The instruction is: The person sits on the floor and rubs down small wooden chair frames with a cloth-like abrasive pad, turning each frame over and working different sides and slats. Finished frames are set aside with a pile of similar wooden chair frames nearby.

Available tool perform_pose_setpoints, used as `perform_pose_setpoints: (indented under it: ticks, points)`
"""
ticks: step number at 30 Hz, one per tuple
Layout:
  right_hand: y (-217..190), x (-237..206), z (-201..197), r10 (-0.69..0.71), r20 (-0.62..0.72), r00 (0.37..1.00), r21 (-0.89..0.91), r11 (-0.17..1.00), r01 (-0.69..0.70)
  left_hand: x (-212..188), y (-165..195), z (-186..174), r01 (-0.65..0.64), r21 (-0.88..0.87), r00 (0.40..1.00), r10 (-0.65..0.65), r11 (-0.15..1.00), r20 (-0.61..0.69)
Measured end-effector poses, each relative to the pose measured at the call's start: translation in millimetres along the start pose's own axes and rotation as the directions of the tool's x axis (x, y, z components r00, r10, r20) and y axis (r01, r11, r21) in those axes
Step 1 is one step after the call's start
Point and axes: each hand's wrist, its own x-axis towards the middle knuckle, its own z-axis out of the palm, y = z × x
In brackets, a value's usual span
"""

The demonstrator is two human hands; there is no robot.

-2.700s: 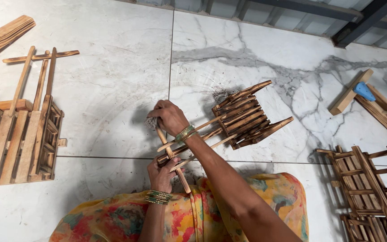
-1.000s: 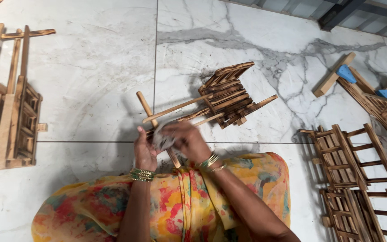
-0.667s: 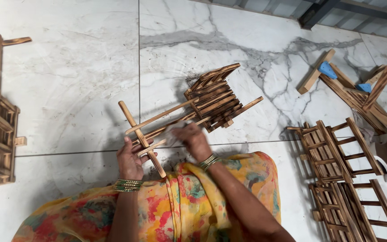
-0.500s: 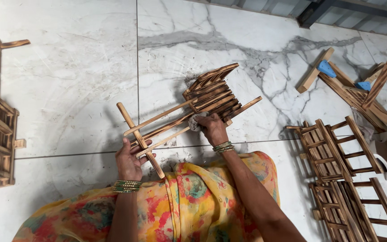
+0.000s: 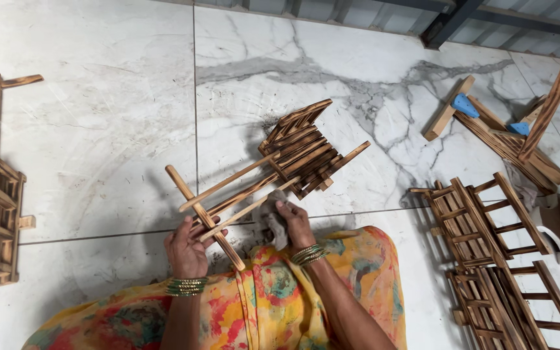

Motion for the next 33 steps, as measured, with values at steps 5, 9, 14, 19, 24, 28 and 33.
perform_pose_setpoints:
  ticks: [5, 9, 14, 19, 24, 28, 33]
  points:
    - [-0.2, -26.0, 33.3, 0.089, -0.027, 0.996, 0.150, 0.985, -0.084, -12.5, 2.7, 2.5, -0.113, -0.070, 0.994, 0.113, 0.991, 0.002]
    - [-2.9, -53.0, 49.9, 0.137, -0.002, 0.991, 0.316, 0.940, -0.129, -19.7, 11.7, 11.9, -0.161, -0.114, 0.986, 0.155, 0.980, -0.060]
    - [-1.4, -76.1, 56.8, 0.181, 0.156, 0.971, 0.367, 0.902, -0.227, -34.1, -0.7, 28.4, -0.201, -0.145, 0.978, 0.191, 0.969, -0.079]
    - [10.4, -82.2, 60.5, 0.067, 0.115, 0.991, 0.641, 0.758, -0.126, -45.2, -38.9, 32.5, -0.155, -0.017, 0.982, 0.153, 0.988, -0.108]
    - [13.3, -69.4, 55.8, 0.090, -0.068, 0.994, 0.568, 0.822, -0.036, -60.2, -67.1, 39.3, -0.007, 0.362, 0.992, 0.053, 0.932, -0.119]
    - [6.6, -57.0, 45.1, 0.229, -0.068, 0.971, 0.574, 0.805, -0.150, -75.0, -58.5, 57.2, 0.147, 0.594, 0.988, -0.141, 0.791, -0.057]
    - [-9.0, -43.3, 22.8, 0.088, -0.090, 0.992, 0.449, 0.893, -0.038, -97.0, -13.0, 83.2, -0.067, 0.993, 0.838, -0.536, 0.093, 0.107]
